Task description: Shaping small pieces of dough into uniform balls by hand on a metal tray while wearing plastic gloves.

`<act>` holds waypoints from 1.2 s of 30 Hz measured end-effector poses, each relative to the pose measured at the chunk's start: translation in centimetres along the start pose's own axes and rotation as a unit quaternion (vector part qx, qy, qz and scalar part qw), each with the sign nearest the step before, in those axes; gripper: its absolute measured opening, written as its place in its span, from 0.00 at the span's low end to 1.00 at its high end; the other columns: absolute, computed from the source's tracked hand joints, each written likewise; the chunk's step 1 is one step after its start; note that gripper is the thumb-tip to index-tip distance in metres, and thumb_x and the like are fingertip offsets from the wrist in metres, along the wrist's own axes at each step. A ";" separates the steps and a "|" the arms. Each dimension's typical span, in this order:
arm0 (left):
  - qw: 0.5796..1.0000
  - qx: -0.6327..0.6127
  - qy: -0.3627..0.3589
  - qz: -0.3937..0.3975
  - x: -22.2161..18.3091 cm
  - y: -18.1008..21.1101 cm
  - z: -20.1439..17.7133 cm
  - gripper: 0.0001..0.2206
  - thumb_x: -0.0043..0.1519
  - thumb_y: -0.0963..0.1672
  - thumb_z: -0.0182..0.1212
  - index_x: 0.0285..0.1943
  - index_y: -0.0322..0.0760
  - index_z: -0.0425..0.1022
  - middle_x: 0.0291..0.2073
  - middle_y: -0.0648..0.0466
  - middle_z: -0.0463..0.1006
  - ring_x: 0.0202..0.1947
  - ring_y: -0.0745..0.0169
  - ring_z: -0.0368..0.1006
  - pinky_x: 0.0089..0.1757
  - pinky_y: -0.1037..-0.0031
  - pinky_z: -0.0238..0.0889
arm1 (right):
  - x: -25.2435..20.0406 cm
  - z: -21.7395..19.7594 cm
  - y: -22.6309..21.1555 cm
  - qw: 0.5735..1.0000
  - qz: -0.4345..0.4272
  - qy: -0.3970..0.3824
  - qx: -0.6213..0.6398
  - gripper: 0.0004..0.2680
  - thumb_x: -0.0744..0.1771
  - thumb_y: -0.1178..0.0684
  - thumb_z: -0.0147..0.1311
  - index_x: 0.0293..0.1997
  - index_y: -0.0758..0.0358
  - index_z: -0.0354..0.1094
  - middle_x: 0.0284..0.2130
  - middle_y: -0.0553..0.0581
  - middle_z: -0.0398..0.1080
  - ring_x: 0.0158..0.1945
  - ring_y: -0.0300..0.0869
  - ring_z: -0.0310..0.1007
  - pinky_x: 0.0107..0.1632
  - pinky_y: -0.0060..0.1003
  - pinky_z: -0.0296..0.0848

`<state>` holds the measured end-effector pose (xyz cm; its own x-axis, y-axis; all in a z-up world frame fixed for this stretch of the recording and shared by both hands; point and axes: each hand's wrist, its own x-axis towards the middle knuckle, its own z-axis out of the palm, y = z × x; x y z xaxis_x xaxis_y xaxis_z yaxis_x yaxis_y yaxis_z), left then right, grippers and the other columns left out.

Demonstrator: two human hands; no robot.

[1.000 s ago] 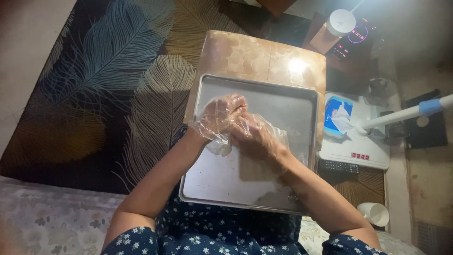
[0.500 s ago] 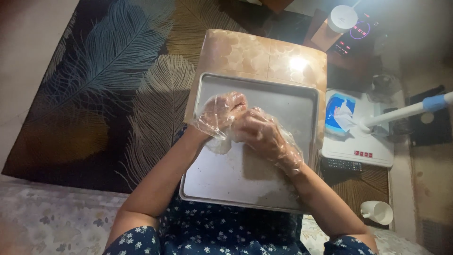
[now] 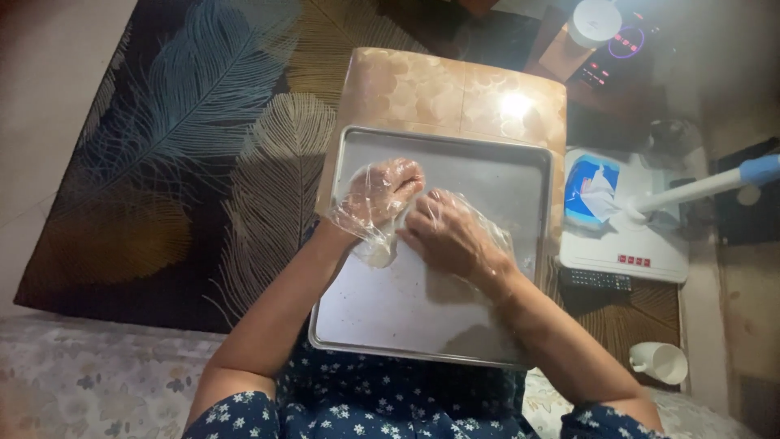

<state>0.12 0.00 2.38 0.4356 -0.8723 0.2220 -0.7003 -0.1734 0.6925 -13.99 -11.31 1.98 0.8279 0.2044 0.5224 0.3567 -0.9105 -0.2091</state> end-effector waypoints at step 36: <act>0.999 -0.043 -0.006 -0.033 0.0 -0.2 0.3 0.06 0.68 0.46 0.56 0.38 0.45 0.73 0.31 0.49 0.77 0.37 0.50 0.79 0.42 0.63 0.72 | -1.0 1.1 -1.5 0.997 -0.027 0.047 0.055 0.06 0.64 0.52 0.61 0.29 0.57 0.69 0.27 0.56 0.65 0.32 0.51 0.70 0.33 0.42 0.69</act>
<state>0.07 -0.07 2.05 0.4728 -0.8655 0.1655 -0.6187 -0.1923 0.7618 -14.85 -9.77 0.81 0.7637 0.2122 0.6097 0.4492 -0.8530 -0.2657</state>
